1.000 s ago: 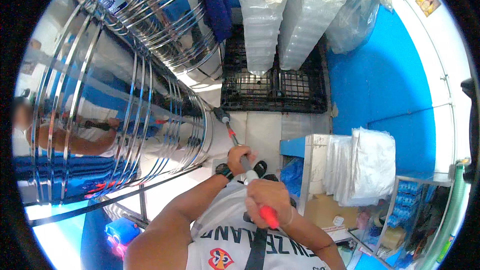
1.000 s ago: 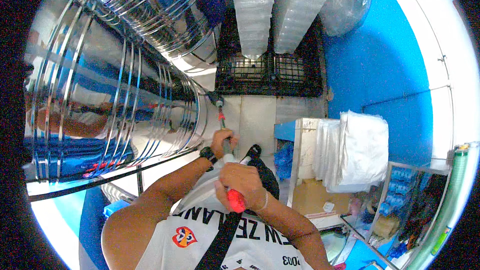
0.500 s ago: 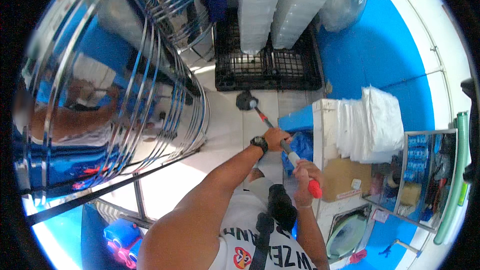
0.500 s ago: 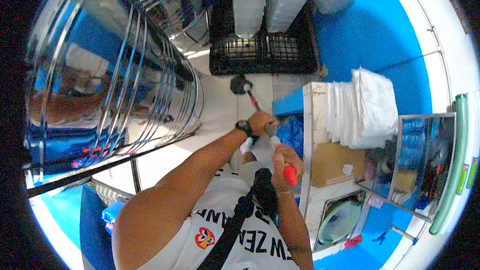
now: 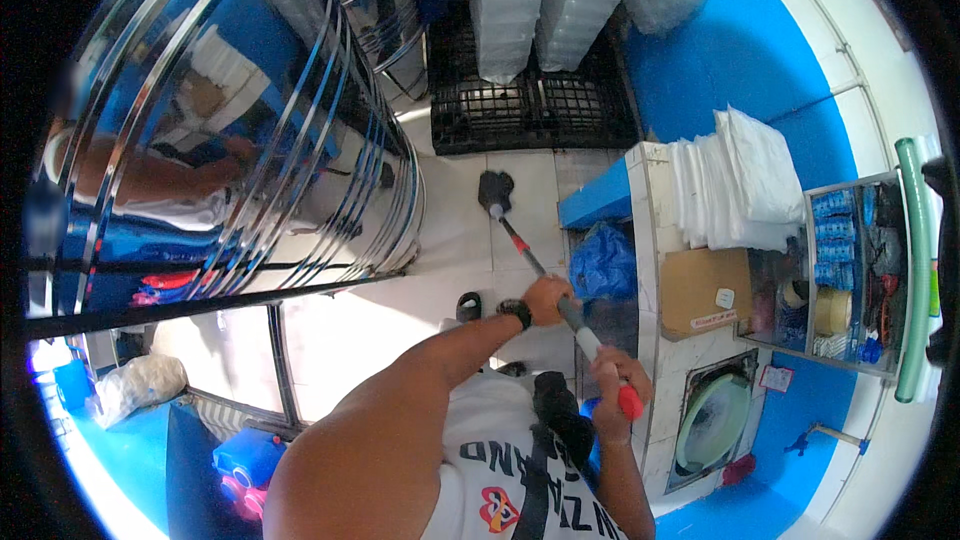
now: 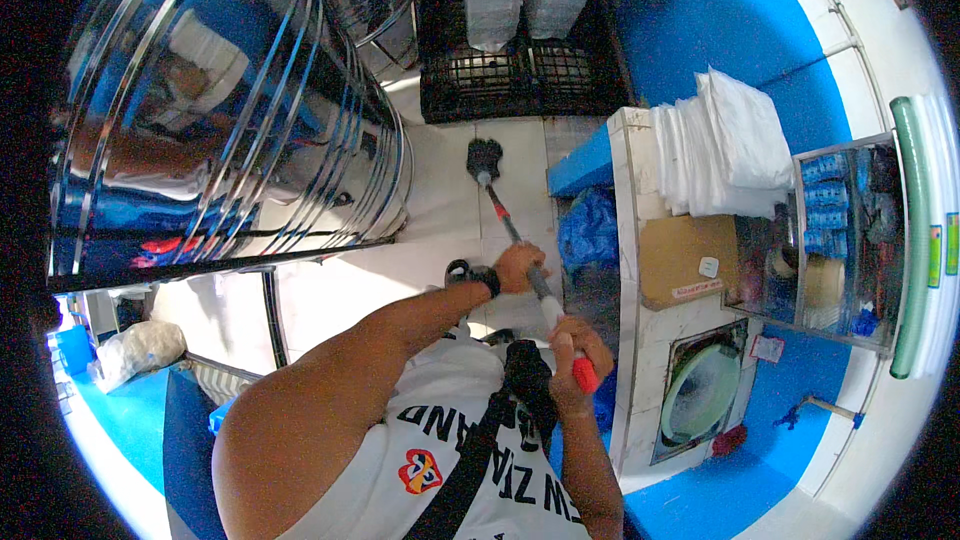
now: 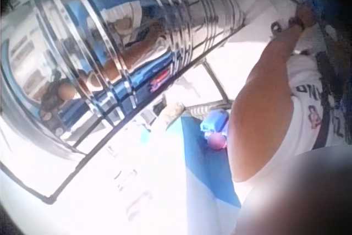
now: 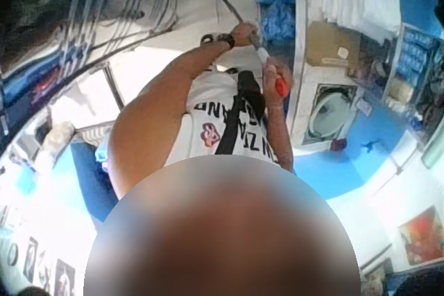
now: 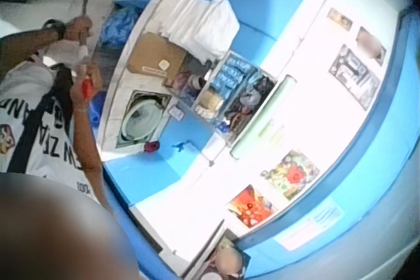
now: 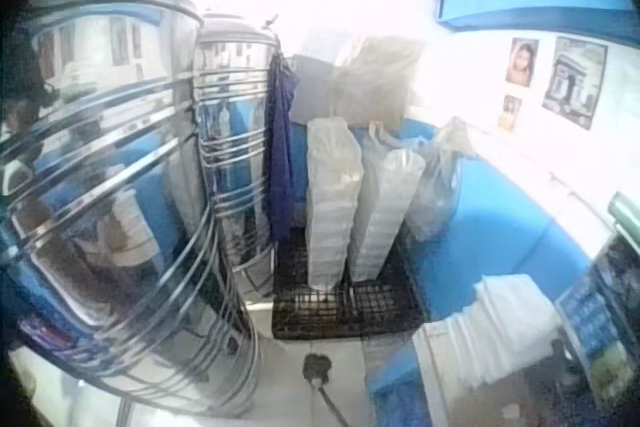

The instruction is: The person mops the tiled floor of a small commercial room using a mop and a bucket. They repeatedly dip the mop into the bucket, wring it out, and mop different sections of the floor around stacked water jugs and metal racks.

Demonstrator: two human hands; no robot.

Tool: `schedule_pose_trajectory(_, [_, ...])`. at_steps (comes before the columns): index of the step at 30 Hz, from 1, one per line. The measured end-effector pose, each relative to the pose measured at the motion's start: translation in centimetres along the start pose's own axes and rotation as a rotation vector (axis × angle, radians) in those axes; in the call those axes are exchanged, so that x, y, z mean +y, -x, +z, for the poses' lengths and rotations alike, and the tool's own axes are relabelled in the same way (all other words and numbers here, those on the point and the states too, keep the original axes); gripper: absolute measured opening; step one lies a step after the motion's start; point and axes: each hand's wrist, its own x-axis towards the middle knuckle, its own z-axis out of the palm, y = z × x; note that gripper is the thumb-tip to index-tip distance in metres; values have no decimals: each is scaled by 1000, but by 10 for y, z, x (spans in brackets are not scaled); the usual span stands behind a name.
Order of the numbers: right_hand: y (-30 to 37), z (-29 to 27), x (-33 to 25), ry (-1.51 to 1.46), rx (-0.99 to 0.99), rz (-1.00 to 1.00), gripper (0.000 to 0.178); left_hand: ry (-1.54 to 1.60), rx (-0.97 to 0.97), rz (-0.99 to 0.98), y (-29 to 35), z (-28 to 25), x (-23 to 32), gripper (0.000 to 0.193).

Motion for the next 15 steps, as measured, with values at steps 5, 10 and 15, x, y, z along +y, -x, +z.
schedule_pose_trajectory(5, [49,-62,-41,-149,-76,8,15,223,-20,-8,51,50,84,35])
schedule_pose_trajectory(10, [112,-131,-60,-171,26,91,16,165,-355,-69,96,101,156,30])
schedule_pose_trajectory(15, [171,-156,-54,-234,107,84,17,79,-634,105,124,127,179,29])
